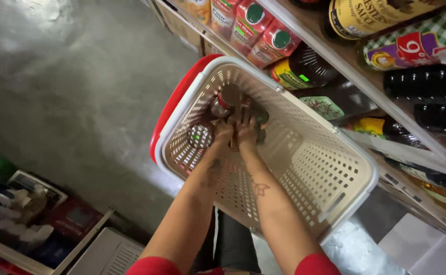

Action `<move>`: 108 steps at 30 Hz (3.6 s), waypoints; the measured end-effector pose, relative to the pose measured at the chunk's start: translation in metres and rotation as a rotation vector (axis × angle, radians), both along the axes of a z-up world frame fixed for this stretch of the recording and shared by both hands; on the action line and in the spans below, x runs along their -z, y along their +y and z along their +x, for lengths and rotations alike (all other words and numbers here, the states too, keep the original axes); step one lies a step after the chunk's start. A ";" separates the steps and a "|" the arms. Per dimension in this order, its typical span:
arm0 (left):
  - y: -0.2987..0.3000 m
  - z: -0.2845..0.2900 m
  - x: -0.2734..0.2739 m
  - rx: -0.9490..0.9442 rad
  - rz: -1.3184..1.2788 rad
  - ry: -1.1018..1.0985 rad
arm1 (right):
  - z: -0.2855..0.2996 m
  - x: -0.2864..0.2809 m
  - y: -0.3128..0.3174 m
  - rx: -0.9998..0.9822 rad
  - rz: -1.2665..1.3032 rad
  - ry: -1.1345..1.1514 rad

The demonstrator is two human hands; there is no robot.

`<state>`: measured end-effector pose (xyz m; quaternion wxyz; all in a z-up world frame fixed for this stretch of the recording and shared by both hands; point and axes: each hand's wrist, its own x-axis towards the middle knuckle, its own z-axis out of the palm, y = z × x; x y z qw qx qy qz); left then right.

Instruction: The recorder is wiping canned food items with a cloth and placing them into a shopping basket in a grocery store.

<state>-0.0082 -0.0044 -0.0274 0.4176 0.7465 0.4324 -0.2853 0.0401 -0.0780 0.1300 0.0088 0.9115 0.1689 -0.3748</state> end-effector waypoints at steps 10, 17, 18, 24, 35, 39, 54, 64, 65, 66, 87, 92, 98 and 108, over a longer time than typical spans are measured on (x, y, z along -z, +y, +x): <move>0.031 0.026 -0.213 -0.589 -0.834 -0.279 | -0.005 -0.106 -0.049 0.267 0.495 -0.194; 0.015 0.021 -0.404 -1.132 -1.329 -0.347 | 0.013 -0.383 -0.083 1.100 1.121 -0.321; 0.006 0.030 -0.456 -1.110 -1.341 -0.353 | 0.009 -0.384 -0.075 1.100 1.132 -0.343; -0.030 0.046 -0.640 0.095 -0.226 -0.928 | 0.033 -0.433 -0.037 0.160 0.694 -1.044; -0.058 0.069 -0.686 -0.607 -1.146 -0.795 | 0.099 -0.389 -0.137 0.310 0.520 -1.458; -0.077 0.061 -0.693 -0.719 -1.372 -0.745 | 0.032 -0.562 -0.130 1.350 1.563 -0.719; -0.112 0.043 -0.769 0.361 -0.885 -1.336 | 0.027 -0.603 -0.200 1.249 1.602 -0.788; -0.109 0.049 -0.787 0.204 -0.749 -1.379 | -0.002 -0.596 -0.144 1.373 1.730 -0.552; -0.109 0.042 -0.795 0.209 -0.702 -1.283 | 0.007 -0.597 -0.146 1.394 1.745 -0.510; -0.111 0.040 -0.789 0.207 -0.698 -1.287 | 0.022 -0.602 -0.153 1.389 1.748 -0.506; -0.059 0.091 -0.798 0.806 -0.028 -1.586 | 0.050 -0.579 -0.180 1.677 2.001 0.028; -0.057 0.067 -0.826 0.740 -0.340 -1.044 | 0.049 -0.585 -0.190 1.509 1.603 0.049; -0.056 0.059 -0.834 0.423 -0.271 -1.240 | 0.010 -0.654 -0.198 0.753 0.931 -0.557; -0.096 0.117 -0.952 0.695 -0.350 -2.084 | 0.044 -0.863 -0.218 0.176 1.035 -0.827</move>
